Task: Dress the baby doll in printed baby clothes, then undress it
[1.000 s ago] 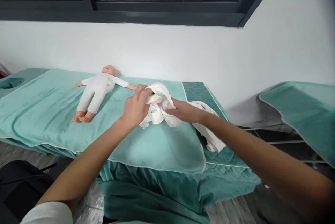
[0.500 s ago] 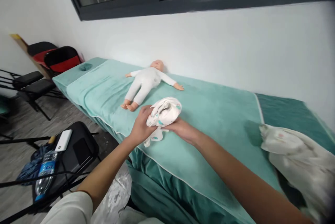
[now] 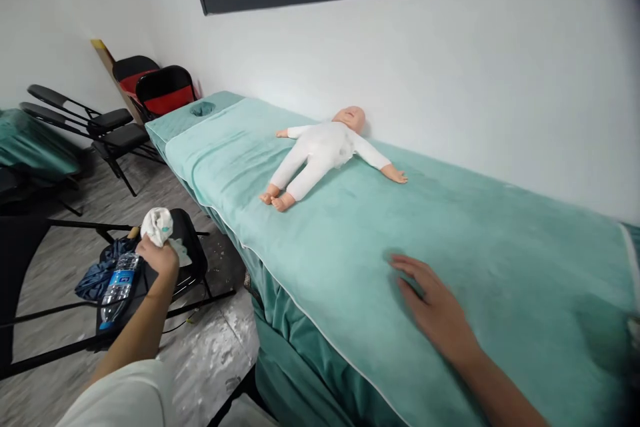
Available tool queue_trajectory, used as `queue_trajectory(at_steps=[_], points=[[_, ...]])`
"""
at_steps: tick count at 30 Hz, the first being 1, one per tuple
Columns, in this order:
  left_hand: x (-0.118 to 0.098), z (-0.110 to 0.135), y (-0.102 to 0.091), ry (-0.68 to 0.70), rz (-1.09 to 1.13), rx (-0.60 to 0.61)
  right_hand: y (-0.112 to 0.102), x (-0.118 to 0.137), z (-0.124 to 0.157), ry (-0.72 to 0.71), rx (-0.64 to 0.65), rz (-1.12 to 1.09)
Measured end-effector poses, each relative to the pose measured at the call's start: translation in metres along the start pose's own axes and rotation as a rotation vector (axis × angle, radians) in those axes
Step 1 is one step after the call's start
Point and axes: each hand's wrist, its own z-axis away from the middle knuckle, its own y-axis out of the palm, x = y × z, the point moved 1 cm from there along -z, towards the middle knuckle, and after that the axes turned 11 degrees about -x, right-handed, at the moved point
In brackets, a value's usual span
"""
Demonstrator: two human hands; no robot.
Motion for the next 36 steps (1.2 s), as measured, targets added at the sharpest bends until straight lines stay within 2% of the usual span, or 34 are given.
queue_trajectory(at_steps=[3, 5, 7, 10, 12, 16, 18, 21, 26, 29, 32, 36], points=[[0.031, 0.002, 0.002, -0.105, -0.099, -0.086, -0.013, -0.002, 0.01, -0.009, -0.002, 0.027], [0.049, 0.005, 0.008, -0.111, -0.161, -0.013, -0.015, 0.001, 0.013, -0.021, -0.006, 0.047], [0.063, 0.006, 0.017, -0.118, -0.204, 0.129, -0.015, 0.003, 0.015, -0.041, -0.012, 0.068], [0.078, 0.002, 0.028, -0.112, -0.264, 0.267, -0.013, 0.005, 0.015, -0.075, -0.014, 0.091], [0.082, -0.001, 0.033, -0.074, -0.308, 0.237, -0.012, 0.007, 0.015, -0.086, -0.013, 0.093], [0.07, 0.004, 0.039, 0.11, -0.344, 0.04, -0.012, 0.012, 0.022, -0.075, -0.029, 0.105], [0.053, 0.016, 0.041, 0.257, -0.271, -0.009, -0.014, 0.017, 0.028, -0.065, -0.031, 0.111], [0.014, 0.046, 0.04, 0.435, -0.067, -0.009, -0.019, 0.024, 0.042, -0.054, -0.043, 0.112], [-0.066, 0.124, 0.033, 0.528, 0.31, -0.033, -0.038, 0.02, 0.07, -0.037, -0.141, 0.197], [-0.115, 0.179, 0.03, 0.606, 0.498, 0.043, -0.065, 0.005, 0.085, -0.025, -0.289, 0.337], [-0.167, 0.228, 0.025, 0.79, 0.671, 0.153, -0.105, -0.008, 0.099, 0.007, -0.448, 0.546], [-0.244, 0.281, 0.015, 1.029, 0.881, 0.292, -0.162, -0.017, 0.117, 0.112, -0.613, 0.796]])
